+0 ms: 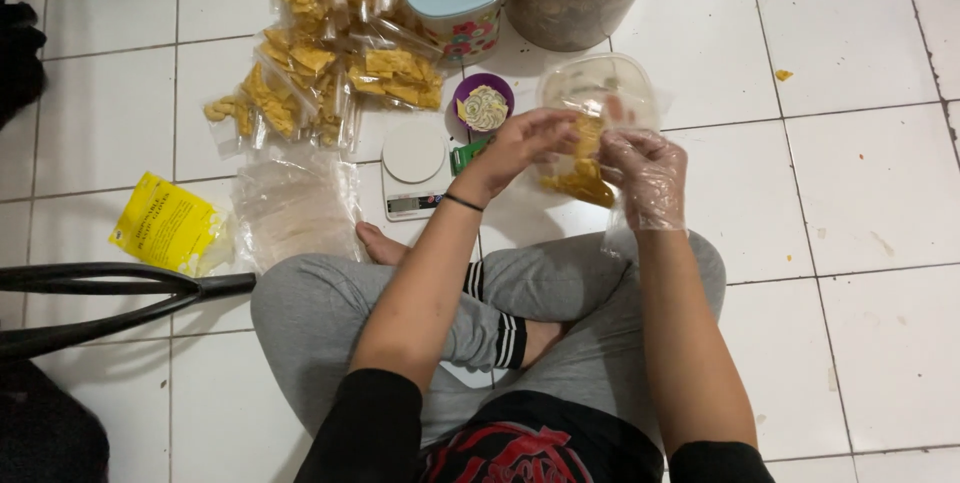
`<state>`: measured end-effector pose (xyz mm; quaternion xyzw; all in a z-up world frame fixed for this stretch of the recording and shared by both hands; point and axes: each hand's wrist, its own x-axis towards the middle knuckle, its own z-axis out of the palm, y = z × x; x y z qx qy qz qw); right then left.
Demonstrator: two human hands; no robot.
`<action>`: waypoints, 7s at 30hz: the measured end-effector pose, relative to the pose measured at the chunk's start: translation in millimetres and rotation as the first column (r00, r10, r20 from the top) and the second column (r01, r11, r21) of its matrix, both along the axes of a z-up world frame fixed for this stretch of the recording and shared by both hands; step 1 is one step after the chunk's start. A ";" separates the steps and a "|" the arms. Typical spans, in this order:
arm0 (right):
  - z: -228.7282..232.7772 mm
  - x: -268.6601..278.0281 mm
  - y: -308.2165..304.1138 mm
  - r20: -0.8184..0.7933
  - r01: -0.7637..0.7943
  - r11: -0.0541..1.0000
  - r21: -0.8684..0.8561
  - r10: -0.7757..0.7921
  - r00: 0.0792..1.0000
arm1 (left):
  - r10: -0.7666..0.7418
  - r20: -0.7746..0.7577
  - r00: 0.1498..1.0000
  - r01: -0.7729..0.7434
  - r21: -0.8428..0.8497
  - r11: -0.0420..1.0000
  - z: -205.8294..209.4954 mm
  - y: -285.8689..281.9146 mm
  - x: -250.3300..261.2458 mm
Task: Packing chips into small plastic bags and weighing them on a digital scale
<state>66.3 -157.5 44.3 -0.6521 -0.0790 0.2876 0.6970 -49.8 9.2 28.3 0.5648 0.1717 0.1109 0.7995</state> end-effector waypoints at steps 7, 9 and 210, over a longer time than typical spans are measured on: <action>83.2 -31.7 12.2 0.356 -0.375 0.927 -0.016 0.355 0.864 | -0.021 -0.054 0.998 0.012 -0.167 0.986 -44.4 5.5 -39.3; 88.2 -35.5 12.8 0.391 -0.412 0.867 -0.279 0.494 0.776 | 0.036 0.048 0.998 -0.020 -0.301 0.953 -47.0 10.1 -50.0; -35.0 43.3 -5.9 -0.263 -0.101 0.995 -0.025 0.091 0.961 | -0.099 -0.214 0.972 0.068 -0.144 0.987 -75.2 -2.9 37.0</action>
